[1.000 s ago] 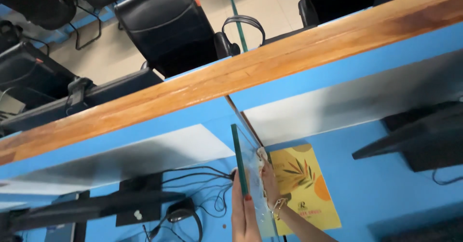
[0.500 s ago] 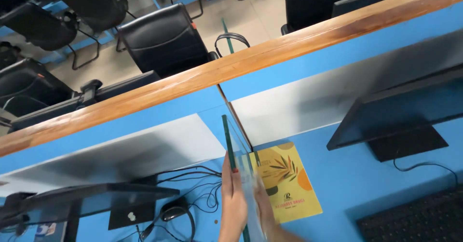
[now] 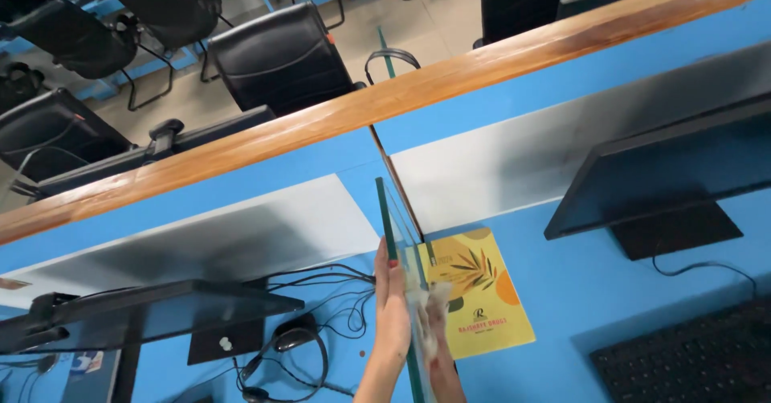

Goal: Cleaning and wiping computer monitors, keyboards, mice, headphones, and desk surfaces with a cloth in a computer lab office environment.

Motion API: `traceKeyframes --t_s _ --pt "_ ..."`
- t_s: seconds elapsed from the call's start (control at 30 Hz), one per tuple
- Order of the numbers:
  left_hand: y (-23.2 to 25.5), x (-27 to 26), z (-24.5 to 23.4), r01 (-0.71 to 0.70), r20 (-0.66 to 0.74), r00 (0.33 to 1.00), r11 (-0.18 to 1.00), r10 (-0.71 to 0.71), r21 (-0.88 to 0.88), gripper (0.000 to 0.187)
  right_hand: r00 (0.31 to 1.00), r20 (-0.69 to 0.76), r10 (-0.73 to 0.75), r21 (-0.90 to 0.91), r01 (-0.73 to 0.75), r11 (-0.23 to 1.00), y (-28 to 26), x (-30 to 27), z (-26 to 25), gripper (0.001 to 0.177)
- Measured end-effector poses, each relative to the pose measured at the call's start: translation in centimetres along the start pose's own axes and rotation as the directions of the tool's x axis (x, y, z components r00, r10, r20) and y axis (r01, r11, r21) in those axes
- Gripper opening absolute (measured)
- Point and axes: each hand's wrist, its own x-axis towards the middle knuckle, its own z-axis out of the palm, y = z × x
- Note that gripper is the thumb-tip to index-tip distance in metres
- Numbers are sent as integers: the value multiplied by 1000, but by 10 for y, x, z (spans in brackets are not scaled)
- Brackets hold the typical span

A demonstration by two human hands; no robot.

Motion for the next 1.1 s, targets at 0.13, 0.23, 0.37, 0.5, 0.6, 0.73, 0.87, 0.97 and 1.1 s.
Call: traceKeyframes --t_s 0.13,0.23,0.37,0.5,0.6,0.73,0.87,0.97,1.1 --pt "-18 6 -5 -108 38 994 993 106 56 56 997 76 8 14 -9 1000 -11 52 6 58" --pt "-18 6 -8 -178 37 984 981 176 74 54 969 245 -16 -116 46 992 -91 52 72 55" --pt "-10 8 -2 -167 19 986 980 166 108 52 991 64 114 -81 -109 991 -34 60 39 50" --pt "5 2 6 -140 15 990 985 139 106 52 992 -15 126 -349 -123 929 91 33 -74 70" --pt "0 6 3 -102 -7 995 989 103 106 52 1000 25 11 -651 8 759 79 42 -74 76" --pt "-8 15 -3 -172 -23 984 969 179 177 51 992 40 117 -402 -92 911 -2 42 -29 63" --pt "-1 13 1 -184 -28 981 970 191 156 50 963 269 17 -710 186 680 -45 46 -22 63" --pt "-9 16 -1 -190 -30 980 972 195 137 50 901 431 -44 -837 417 353 -67 56 -29 61" --pt "-8 17 -1 -165 -40 985 981 170 102 49 830 557 -21 -830 555 -47 -83 76 -53 55"
